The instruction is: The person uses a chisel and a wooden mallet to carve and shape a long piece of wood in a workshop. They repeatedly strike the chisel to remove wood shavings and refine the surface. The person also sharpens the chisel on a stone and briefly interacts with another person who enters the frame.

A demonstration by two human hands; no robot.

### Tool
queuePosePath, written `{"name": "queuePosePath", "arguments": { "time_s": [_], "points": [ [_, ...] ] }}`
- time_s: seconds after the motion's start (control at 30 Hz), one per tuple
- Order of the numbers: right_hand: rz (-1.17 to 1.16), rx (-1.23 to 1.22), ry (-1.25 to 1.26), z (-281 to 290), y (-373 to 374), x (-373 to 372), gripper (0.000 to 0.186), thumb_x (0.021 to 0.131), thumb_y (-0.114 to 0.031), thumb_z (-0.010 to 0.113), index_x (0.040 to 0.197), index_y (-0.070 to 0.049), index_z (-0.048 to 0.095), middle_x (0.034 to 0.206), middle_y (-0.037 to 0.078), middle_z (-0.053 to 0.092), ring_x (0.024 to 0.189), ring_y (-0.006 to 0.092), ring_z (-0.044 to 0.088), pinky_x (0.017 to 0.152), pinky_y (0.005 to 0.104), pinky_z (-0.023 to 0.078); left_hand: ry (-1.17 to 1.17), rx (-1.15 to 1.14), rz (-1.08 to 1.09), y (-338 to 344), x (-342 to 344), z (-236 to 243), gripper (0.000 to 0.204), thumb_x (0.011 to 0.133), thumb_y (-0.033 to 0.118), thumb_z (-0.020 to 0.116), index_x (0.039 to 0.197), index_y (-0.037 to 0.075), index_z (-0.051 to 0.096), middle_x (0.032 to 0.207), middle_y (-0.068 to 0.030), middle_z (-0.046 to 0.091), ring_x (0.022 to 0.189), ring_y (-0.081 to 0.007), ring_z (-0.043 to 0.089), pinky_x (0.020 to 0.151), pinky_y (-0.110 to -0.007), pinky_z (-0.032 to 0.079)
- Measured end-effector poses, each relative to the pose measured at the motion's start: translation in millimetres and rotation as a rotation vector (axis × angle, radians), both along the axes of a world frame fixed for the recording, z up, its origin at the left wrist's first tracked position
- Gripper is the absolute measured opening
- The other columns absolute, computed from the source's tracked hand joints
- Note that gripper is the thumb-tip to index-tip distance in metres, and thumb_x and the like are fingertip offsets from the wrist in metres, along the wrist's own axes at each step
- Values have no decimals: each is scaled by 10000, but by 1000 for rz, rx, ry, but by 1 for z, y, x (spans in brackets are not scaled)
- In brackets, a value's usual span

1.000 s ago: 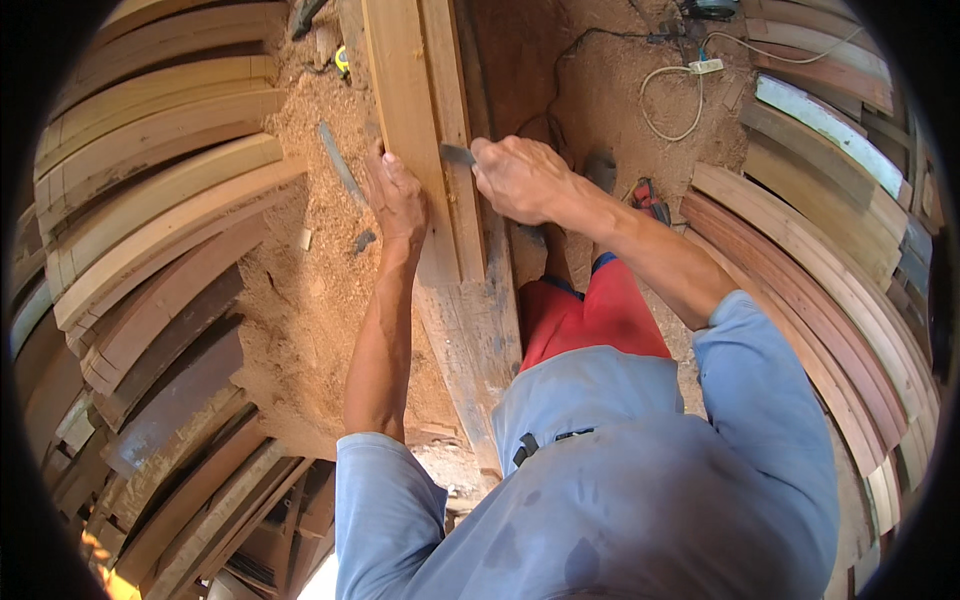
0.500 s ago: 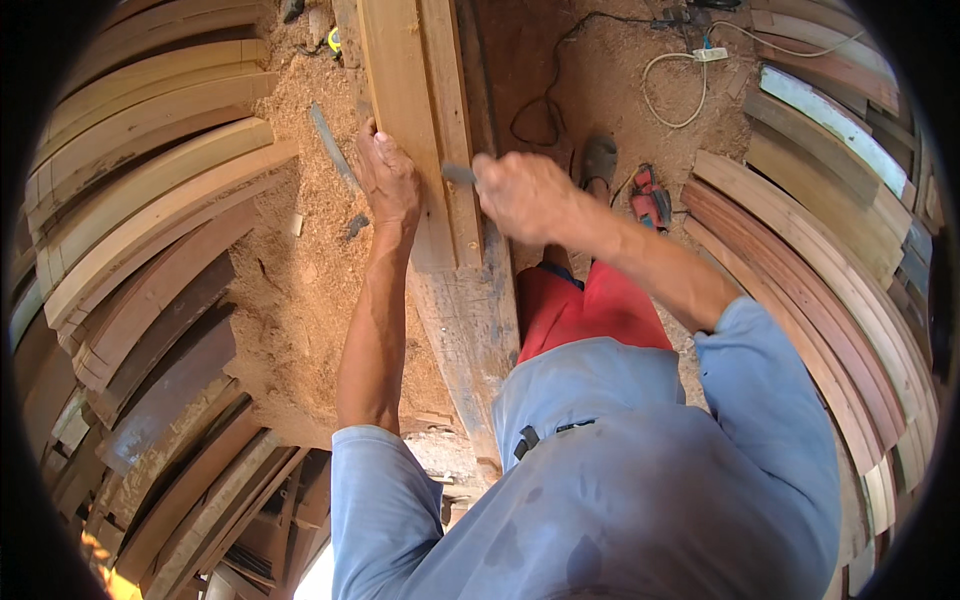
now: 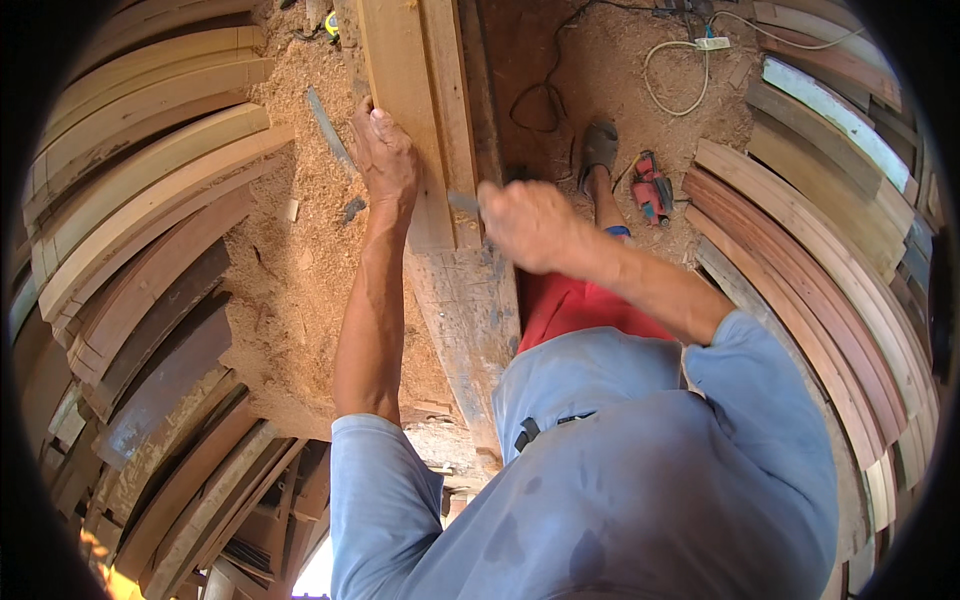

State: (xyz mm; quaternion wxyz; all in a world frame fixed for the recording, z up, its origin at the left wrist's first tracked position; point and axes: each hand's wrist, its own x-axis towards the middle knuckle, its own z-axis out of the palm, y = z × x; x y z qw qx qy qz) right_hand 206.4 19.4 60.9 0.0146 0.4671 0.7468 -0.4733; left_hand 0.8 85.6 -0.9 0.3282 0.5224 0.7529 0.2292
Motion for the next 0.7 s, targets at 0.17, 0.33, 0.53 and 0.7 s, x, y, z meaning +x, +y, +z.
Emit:
{"name": "queuePosePath", "arguments": {
  "time_s": [0.17,0.33,0.53,0.7],
  "points": [
    [61,-183,12,15,-39,-3,149,863,-61,548,920,67,597,773,319,681,754,446,730,677,529,585,10,67,18,3,-6,-13,465,1090,314,358,1399,-14,472,1300,-288,565,1209,-460,535,1054,-520,385],
    [-126,34,-10,13,-2,1,127,837,-43,573,890,72,581,744,311,672,734,465,714,670,541,576,-2,75,14,-1,-1,-6,466,1086,317,381,1398,-17,473,1284,-288,588,1209,-465,547,1059,-522,390],
    [188,-67,-79,3,-71,-7,150,815,-93,615,892,20,676,762,233,719,771,380,753,671,471,605,-22,41,26,1,0,-9,510,1083,344,386,1421,-34,441,1343,-304,546,1251,-477,521,1072,-528,387],
    [151,-312,-45,11,-122,-4,184,880,-131,597,952,16,682,816,282,705,822,461,721,757,555,574,19,45,120,-11,0,0,589,1063,370,428,1450,-72,388,1346,-339,513,1251,-477,500,1080,-543,366]
  ]
}}
